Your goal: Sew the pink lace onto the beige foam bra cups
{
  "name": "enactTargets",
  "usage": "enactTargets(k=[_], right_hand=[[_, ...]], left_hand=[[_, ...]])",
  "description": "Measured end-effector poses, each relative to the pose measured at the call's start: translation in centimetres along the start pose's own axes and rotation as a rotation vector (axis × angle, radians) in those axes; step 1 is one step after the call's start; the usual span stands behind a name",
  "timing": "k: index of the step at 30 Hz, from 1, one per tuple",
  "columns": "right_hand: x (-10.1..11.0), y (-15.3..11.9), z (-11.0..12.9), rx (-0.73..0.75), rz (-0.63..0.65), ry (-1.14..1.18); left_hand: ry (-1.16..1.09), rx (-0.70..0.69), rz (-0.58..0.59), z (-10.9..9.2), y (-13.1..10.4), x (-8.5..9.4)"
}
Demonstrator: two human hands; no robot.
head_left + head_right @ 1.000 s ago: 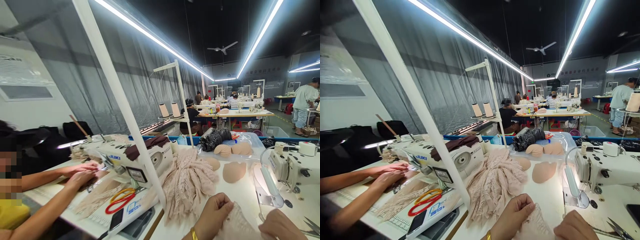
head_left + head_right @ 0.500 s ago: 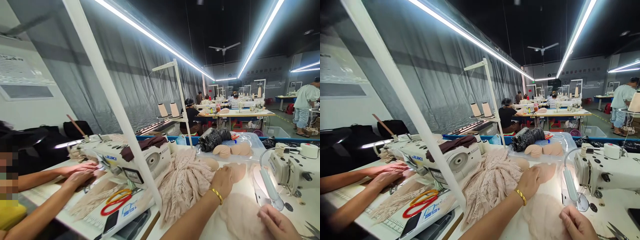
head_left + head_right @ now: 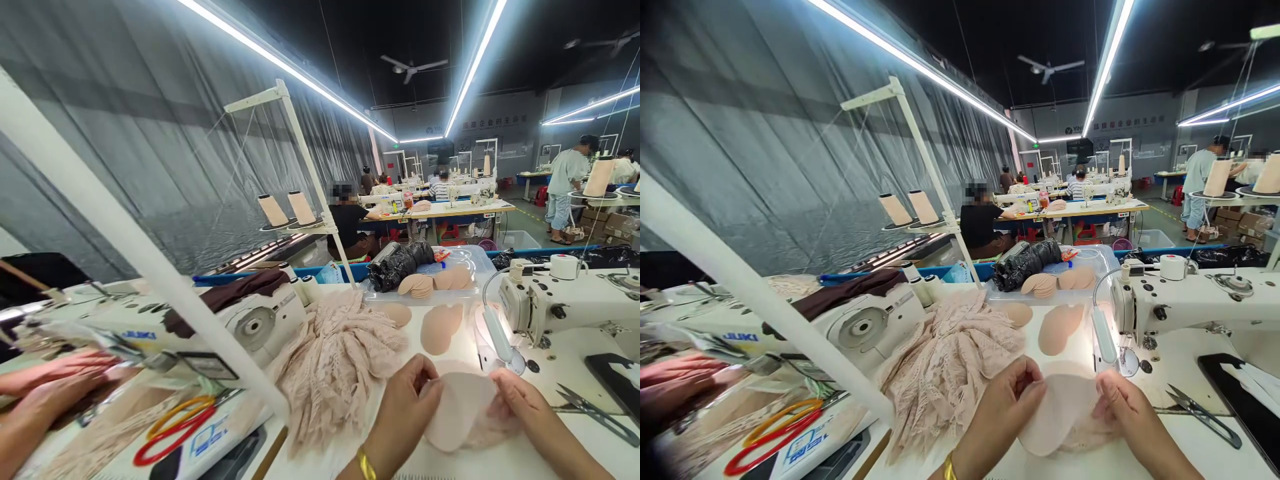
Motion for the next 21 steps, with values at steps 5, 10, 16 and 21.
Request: enactTargets(k=[5, 10, 16, 21], right_hand=[[-0.2, -0.7, 0.5, 0.064, 0.012, 0.005], [-0.9, -1.9, 2.7, 0.252, 0.030, -0.217], [0.6, -5.2, 8.8, 0.744, -0.099, -0.456], [2.1, -5.7, 9.0, 0.865, -0.345, -0.550]], left_hand=[[0.209, 0.018, 0.059, 0.9, -1.4, -2.4], [0.306, -0.390, 0.144, -2.6, -1.0, -3.6], [0.192, -0.345, 0.677, -2.5, 0.4, -5.6], [0.385, -0.424, 0.270, -2.2, 2.7, -1.6]])
Point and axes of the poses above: each hand's wrist, its own y-axis towards the middle knuckle, its own x-axis out of the back of the hand, z = x × y, the point moved 7 cm from there along y, towards the middle knuckle, and after that the axes turned 5 degrees about -x, right-handed, at the moved point
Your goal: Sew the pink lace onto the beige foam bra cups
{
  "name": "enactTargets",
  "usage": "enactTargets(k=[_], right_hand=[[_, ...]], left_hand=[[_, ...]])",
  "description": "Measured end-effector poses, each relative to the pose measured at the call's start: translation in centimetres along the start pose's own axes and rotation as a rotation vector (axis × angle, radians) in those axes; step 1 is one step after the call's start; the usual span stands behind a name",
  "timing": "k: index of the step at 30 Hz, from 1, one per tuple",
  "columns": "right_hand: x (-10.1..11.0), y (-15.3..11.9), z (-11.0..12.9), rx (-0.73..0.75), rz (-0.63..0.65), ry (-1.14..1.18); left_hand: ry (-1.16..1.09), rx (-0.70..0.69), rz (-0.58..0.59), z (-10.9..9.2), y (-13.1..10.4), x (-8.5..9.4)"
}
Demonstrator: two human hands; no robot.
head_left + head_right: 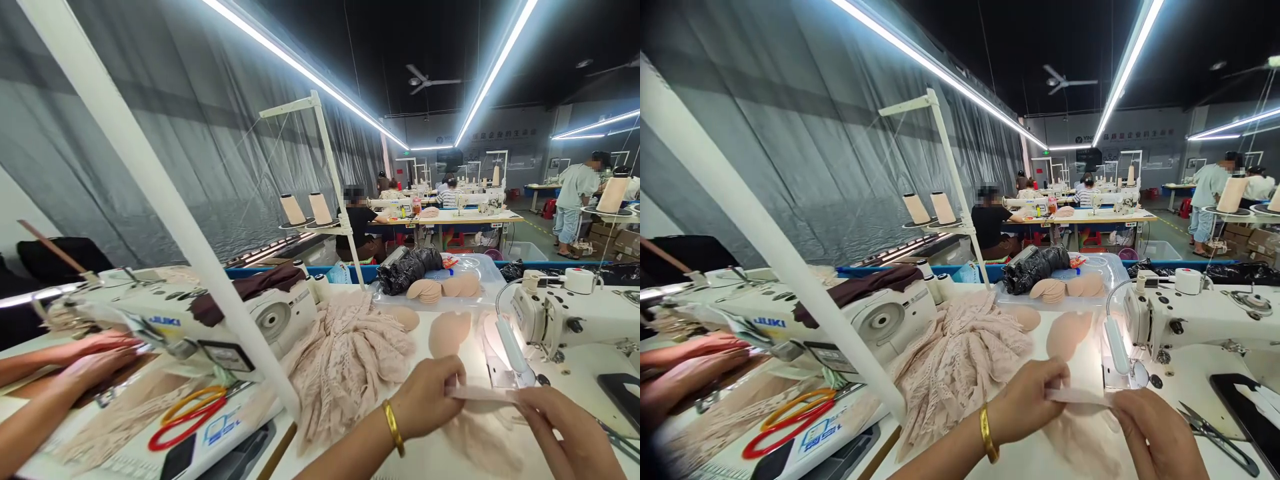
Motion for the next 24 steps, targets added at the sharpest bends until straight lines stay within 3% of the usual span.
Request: enactTargets(k=[3, 6, 9, 13, 16, 18, 21, 24], right_hand=[[-1.8, -0.4, -0.8, 0.076, 0.024, -0.035], [-4.3, -0.6, -2.6, 0.048, 0.173, -0.037], [-6.0, -1.0, -4.9, -0.059, 0.391, -0.057], [-5.3, -1.2, -7.1, -0.126, 0.495, -0.046], [-4.4, -1.2, -7.7, -0.010, 0.510, -0.063], [-3.6, -1.3, -7.8, 0.128, 0.458, -0.141], [-3.1, -1.9, -8.3, 0.216, 0.464, -0.254], [-3.4, -2.5, -9.0, 0.135, 0.568, -0.300]], left_hand=[[0.134, -0.033, -0.158, 0.7, -0.2, 2.2], [0.341, -0.166, -0.138, 0.5, -0.7, 2.3], [0.472, -0.305, -0.028, -0.1, -1.1, 0.1], [0.455, -0.464, 0.057, -1.8, 0.3, -4.2], [0.497, -0.562, 0.154, -2.5, 2.6, -7.8], [0.531, -0.548, 0.156, -2.2, 3.9, -9.5], [0.541, -0.534, 0.053, -1.8, 4.2, -10.4], [0.523, -0.551, -0.016, -1.9, 3.4, -10.2]])
Point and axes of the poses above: each hand's wrist, its own y-axis towards the middle knuckle, its own x-axis out of the back of the hand, z = x × y, the point moved 7 cm from there along y, towards the middle knuckle, and after that the axes turned 5 degrees about -x, right-handed, at the moved point
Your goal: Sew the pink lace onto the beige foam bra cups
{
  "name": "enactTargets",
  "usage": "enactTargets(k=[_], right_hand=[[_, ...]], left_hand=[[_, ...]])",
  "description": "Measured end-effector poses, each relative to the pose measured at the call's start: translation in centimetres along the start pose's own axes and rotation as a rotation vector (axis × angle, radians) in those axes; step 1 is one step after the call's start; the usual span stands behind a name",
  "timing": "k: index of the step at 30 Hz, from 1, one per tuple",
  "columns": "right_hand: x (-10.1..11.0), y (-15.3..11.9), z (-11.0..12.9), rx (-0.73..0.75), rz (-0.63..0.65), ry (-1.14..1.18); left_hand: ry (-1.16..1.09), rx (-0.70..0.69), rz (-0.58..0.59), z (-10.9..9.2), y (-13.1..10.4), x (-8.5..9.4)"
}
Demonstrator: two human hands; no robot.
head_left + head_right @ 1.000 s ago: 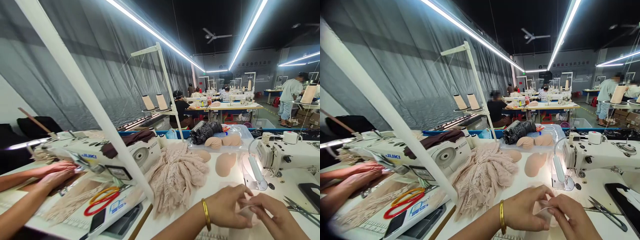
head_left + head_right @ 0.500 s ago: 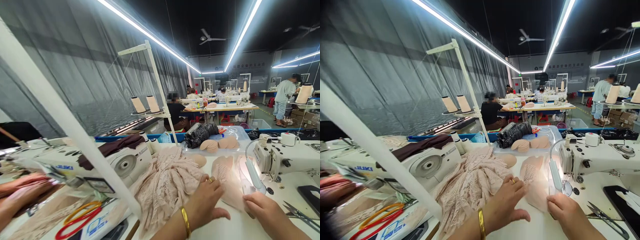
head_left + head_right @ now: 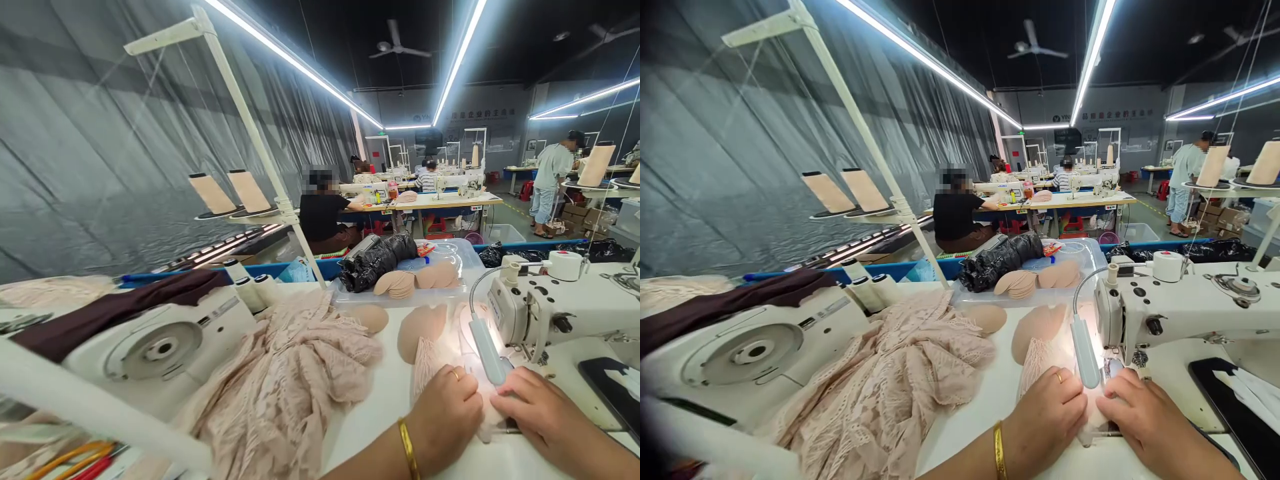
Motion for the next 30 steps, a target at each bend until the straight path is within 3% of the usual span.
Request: enactTargets(k=[10, 22, 27, 30], right_hand=[[-0.6, 0.0, -0.3, -0.082, 0.031, 0.005], [-1.7, -0.2, -0.7, -0.027, 0.076, -0.038], [-1.7, -0.1, -0.8, -0.091, 0.037, -0.056], [-1.2, 0.0, -0.8, -0.095, -0.030, -0.093]], left_hand=[[-0.040, 0.071, -0.017, 0.2, 0.1, 0.2], [-0.067, 0.054, -0.131, -0.4, -0.1, 0.2], [-0.069, 0.012, -0.116, 0.1, 0.4, -0.5], [-0.085, -0.044, -0.038, 1.0, 1.1, -1.5]])
Point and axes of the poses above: each hand's wrist, its own y-axis towards the middle knuckle, its own x-axis out of the back of the hand, z = x × y, the point moved 7 cm from there along y, towards the middle knuckle, and after that the axes turned 5 degrees about -x, right-handed, at the moved point
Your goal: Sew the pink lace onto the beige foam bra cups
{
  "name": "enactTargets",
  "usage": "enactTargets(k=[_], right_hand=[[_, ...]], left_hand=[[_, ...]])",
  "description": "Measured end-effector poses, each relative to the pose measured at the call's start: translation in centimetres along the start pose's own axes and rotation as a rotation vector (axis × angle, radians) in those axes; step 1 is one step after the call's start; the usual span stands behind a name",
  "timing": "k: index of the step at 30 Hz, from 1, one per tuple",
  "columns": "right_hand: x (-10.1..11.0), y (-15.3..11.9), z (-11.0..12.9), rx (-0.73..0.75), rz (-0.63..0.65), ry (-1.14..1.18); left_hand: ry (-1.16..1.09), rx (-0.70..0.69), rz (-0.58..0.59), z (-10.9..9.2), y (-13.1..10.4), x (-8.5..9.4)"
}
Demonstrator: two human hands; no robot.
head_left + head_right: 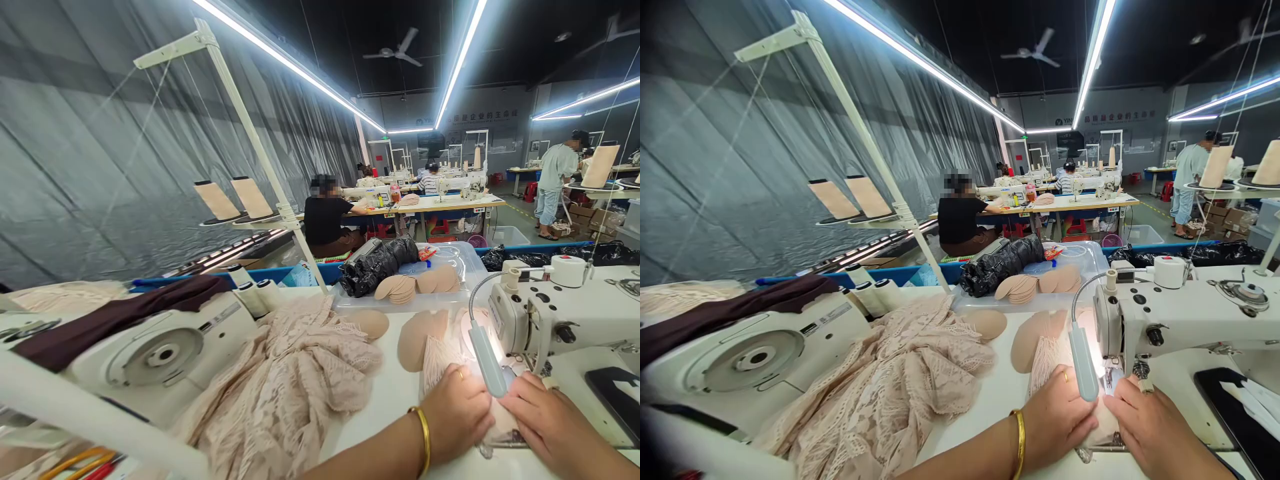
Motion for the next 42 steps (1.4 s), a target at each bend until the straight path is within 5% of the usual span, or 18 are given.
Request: enactTargets(k=[4, 10, 24, 42], right_hand=[[0.4, -0.1, -0.5, -0.002, -0.076, -0.068], [-0.8, -0.6, -1.6, -0.049, -0.005, -0.114], [1.7, 0.3, 0.3, 0.013, -0.078, -0.100], [-0.6, -0.6, -1.9, -0.044, -0.033, -0.068]], left_hand=[[-0.068, -0.086, 0.102, 1.4, 1.0, -1.1], [-0.208, -0.117, 0.081, 2.9, 1.7, -1.3], [-0.207, -0.134, 0.071, 2.8, 1.5, -1.1], [-0.101, 0.047, 0.145, 4.3, 2.2, -1.3]])
Point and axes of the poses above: each hand's wrist, its own y-axis towards the middle knuckle, its own x-axis out of the back of the hand, z = x × y, the point moved 7 cm from there along y, towards the middle knuckle, and after that the axes turned 5 degrees about -x, right-handed, at the moved point
